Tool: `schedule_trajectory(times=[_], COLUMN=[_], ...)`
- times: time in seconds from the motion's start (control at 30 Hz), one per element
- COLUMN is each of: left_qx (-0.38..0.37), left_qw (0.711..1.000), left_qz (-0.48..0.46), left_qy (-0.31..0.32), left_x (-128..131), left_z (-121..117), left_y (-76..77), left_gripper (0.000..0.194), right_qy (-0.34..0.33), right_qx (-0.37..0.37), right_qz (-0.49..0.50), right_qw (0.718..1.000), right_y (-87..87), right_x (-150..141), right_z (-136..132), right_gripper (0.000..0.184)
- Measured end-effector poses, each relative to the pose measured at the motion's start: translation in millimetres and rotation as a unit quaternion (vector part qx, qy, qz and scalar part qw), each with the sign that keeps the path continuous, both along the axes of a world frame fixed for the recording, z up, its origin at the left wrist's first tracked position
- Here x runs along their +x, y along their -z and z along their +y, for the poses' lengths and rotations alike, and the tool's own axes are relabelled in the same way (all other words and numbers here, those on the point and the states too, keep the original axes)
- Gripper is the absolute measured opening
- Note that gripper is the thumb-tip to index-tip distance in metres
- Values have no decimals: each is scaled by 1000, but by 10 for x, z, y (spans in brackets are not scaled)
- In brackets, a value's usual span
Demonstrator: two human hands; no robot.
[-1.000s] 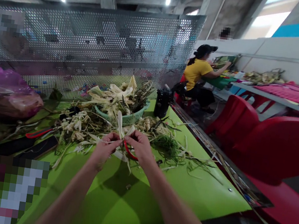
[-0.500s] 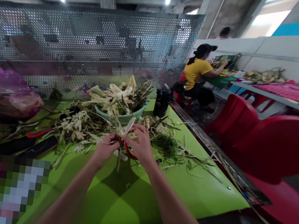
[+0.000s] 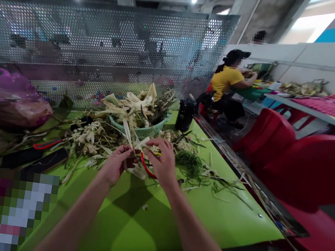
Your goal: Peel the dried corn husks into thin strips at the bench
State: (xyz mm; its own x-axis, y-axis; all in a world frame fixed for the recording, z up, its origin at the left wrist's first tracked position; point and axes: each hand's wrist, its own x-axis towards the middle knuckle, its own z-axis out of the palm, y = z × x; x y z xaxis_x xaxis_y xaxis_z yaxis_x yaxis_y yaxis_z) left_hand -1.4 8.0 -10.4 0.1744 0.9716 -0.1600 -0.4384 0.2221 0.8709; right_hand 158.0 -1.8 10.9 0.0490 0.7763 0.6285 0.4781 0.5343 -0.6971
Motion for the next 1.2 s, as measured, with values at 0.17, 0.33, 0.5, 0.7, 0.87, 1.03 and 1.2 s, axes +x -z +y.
schedule_trajectory(times=[0.17, 0.33, 0.5, 0.7, 0.87, 1.03, 1.2], left_qx=[-39, -50, -31, 22, 71, 92, 100], left_qw=[992, 987, 990, 998, 996, 993, 991], left_qz=[-120, -147, -128, -51, 59, 70, 77], left_qy=[-7, 49, 45, 28, -5, 16, 35], left_x=[0, 14, 56, 90, 44, 17, 22], left_z=[17, 6, -48, -24, 31, 44, 24], left_y=[-15, -73, -115, -14, 3, -10, -44], left_gripper=[29, 27, 31, 28, 22, 19, 22], right_qy=[-76, -48, 10, 14, -44, -47, -35], right_qx=[9, 8, -5, -17, -67, -73, -99], right_qz=[-82, -107, -171, -153, -103, -103, -45], right_qw=[994, 993, 985, 988, 991, 991, 993], right_y=[64, 109, 117, 169, 165, 157, 158], right_x=[-95, -94, -100, -109, -85, -37, -19], right_z=[-17, -5, -23, -25, -11, 18, 39], right_gripper=[8, 6, 6, 6, 4, 5, 8])
